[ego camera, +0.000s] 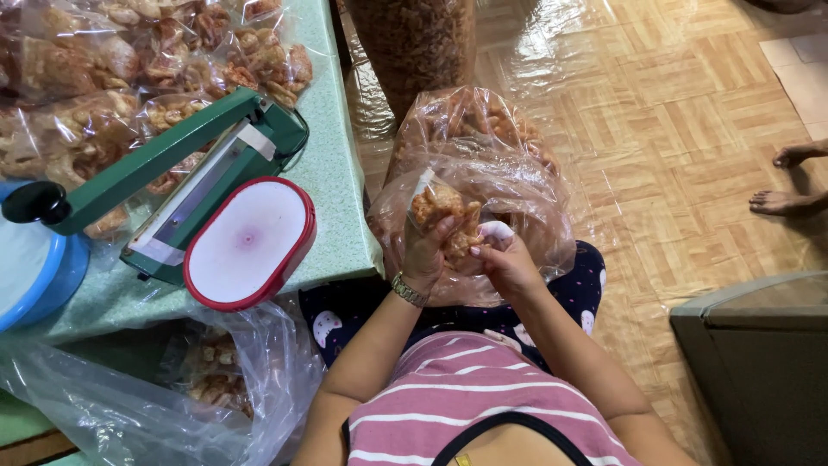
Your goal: Manually packaging snacks by scooping them into small plastic bags and sealing the bags with a heat sealer.
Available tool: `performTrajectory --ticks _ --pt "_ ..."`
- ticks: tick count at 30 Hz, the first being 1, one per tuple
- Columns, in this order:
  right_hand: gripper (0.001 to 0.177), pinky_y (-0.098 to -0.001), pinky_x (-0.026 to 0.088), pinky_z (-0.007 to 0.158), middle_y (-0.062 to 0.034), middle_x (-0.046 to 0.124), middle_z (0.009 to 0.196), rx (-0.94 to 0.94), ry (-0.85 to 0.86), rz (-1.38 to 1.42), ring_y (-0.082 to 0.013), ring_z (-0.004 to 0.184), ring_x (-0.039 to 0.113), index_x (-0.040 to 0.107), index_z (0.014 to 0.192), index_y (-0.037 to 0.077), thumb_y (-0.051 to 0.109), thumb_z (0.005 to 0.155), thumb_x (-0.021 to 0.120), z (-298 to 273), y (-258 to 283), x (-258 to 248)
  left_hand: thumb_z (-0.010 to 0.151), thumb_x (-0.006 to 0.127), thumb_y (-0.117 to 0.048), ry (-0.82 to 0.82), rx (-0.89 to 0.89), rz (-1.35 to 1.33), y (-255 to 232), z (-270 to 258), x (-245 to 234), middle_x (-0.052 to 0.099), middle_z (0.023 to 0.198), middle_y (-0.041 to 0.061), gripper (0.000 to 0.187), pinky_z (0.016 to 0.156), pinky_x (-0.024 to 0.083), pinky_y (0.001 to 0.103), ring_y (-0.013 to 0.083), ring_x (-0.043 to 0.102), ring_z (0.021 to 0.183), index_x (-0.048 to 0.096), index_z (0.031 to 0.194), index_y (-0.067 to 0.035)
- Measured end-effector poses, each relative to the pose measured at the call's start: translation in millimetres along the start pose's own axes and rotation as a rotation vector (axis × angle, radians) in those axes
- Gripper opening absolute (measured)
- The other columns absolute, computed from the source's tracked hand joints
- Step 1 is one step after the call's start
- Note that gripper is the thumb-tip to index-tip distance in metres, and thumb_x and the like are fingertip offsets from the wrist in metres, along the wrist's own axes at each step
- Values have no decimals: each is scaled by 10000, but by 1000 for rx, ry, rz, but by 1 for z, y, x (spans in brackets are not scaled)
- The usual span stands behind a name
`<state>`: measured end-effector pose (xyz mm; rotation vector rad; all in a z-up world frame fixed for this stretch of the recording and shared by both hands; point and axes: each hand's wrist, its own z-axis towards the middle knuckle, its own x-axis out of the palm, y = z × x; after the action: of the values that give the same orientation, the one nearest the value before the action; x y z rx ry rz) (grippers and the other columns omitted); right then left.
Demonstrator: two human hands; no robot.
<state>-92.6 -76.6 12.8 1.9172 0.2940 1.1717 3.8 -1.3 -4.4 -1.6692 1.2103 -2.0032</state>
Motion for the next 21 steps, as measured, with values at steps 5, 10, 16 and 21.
performTrajectory --ticks 5,10,16,21 --pt "368 -296 537 542 -123 614 783 -134 21 21 -232 671 635 512 862 25 -151 582 674 -18 25 25 624 723 15 27 -3 22 5 -3 -4 610 934 67 502 733 555 353 180 597 868 552 1084 -92" --pt "322 -247 503 630 -62 596 786 -144 33 -52 -158 715 603 542 914 36 -81 640 663 -16 25 23 584 746 56 81 -2 91 -23 -5 6 612 834 47 448 683 543 316 144 589 795 579 987 -43" --pt "144 -206 444 612 -19 541 692 -223 -68 -305 -83 649 512 589 830 39 -28 707 620 -6 21 14 522 801 -8 268 104 412 -44 -14 16 642 763 107 392 683 504 356 170 596 763 608 862 -20" --pt "200 -202 421 639 4 507 706 -316 -131 -517 -82 677 480 583 844 55 -53 675 582 -8 25 21 480 847 -38 336 146 445 -33 -13 8 645 870 74 626 769 479 270 106 581 817 608 1058 -22"
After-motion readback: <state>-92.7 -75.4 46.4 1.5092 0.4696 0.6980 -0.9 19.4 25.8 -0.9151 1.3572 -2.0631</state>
